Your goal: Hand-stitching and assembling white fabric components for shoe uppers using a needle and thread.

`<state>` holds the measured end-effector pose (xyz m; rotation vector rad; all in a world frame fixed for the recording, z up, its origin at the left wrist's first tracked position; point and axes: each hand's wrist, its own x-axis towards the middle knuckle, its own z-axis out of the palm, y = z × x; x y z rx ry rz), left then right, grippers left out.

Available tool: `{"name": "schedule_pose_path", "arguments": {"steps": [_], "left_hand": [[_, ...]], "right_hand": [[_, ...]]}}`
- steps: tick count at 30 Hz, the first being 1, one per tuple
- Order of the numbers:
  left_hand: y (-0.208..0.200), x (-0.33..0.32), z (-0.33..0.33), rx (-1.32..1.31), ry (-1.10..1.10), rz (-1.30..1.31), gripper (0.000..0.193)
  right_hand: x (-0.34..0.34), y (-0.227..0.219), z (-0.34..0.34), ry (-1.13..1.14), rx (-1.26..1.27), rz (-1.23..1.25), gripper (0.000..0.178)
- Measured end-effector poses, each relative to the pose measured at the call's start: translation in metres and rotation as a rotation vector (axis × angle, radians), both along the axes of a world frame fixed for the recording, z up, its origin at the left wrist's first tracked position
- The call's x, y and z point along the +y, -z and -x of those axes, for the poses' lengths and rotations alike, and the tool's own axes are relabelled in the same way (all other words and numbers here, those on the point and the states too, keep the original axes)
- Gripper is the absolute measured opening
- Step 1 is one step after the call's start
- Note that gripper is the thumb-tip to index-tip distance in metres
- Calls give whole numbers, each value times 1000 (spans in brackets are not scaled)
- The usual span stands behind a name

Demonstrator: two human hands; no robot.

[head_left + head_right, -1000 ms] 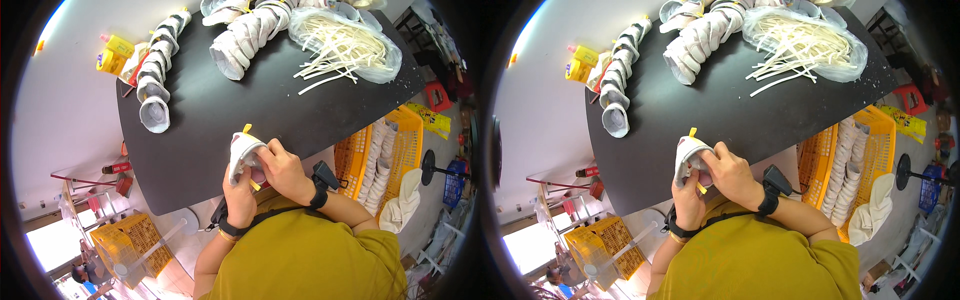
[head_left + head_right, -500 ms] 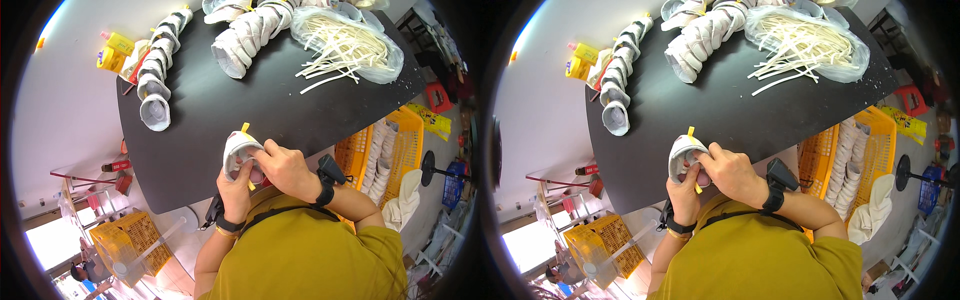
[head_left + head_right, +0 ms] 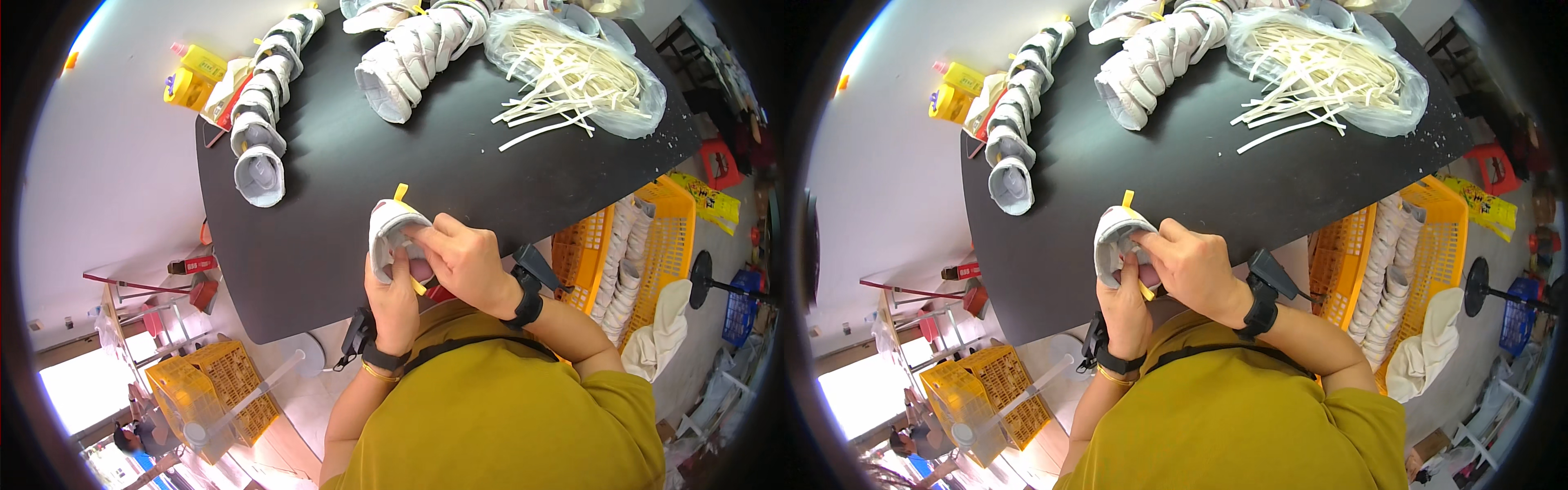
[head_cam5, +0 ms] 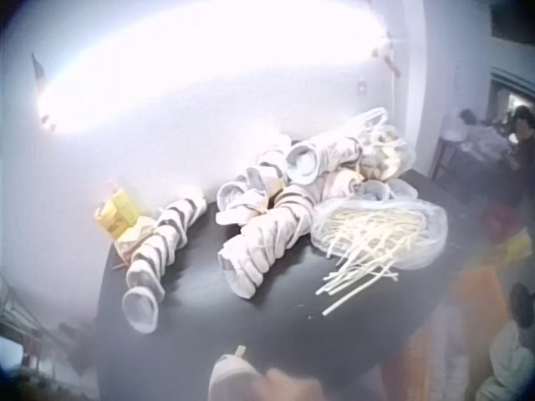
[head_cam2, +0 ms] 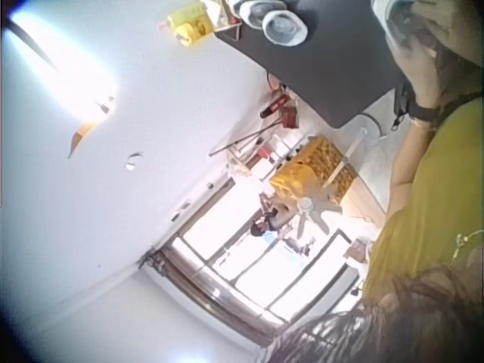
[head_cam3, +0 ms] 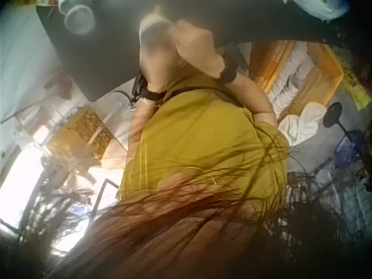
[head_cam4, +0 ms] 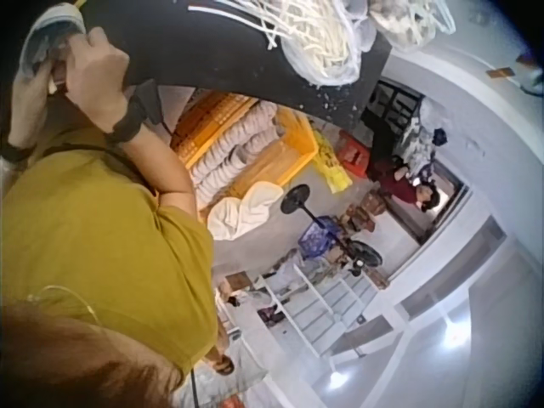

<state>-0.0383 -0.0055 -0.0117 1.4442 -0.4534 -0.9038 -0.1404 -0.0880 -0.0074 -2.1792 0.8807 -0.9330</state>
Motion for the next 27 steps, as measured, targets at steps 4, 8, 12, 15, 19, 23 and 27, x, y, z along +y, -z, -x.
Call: {"name": "schedule_pose_path", "arguments": {"steps": [4, 8, 12, 15, 19, 23, 27], "left_hand": [[-2, -2, -2, 65, 16, -26, 22], [-4, -2, -7, 56, 83, -34, 18], [-7, -3, -10, 14, 146, -81, 18], [4, -1, -11, -123, 119, -70, 20], [2, -4, -6, -16, 43, -36, 22], [-2, -6, -3, 3, 31, -36, 23], [-6, -9, -2, 32, -2, -51, 23]], "right_hand": [[-5, 3, 0, -21, -69, -106, 22], [-3, 0, 2, -39, -16, -75, 22], [1, -6, 4, -41, 15, -45, 23], [3, -6, 3, -30, -1, -30, 24], [3, -2, 3, -19, -22, -41, 25], [1, 1, 4, -5, -31, -47, 26], [2, -2, 6, -11, -47, -15, 27]]}}
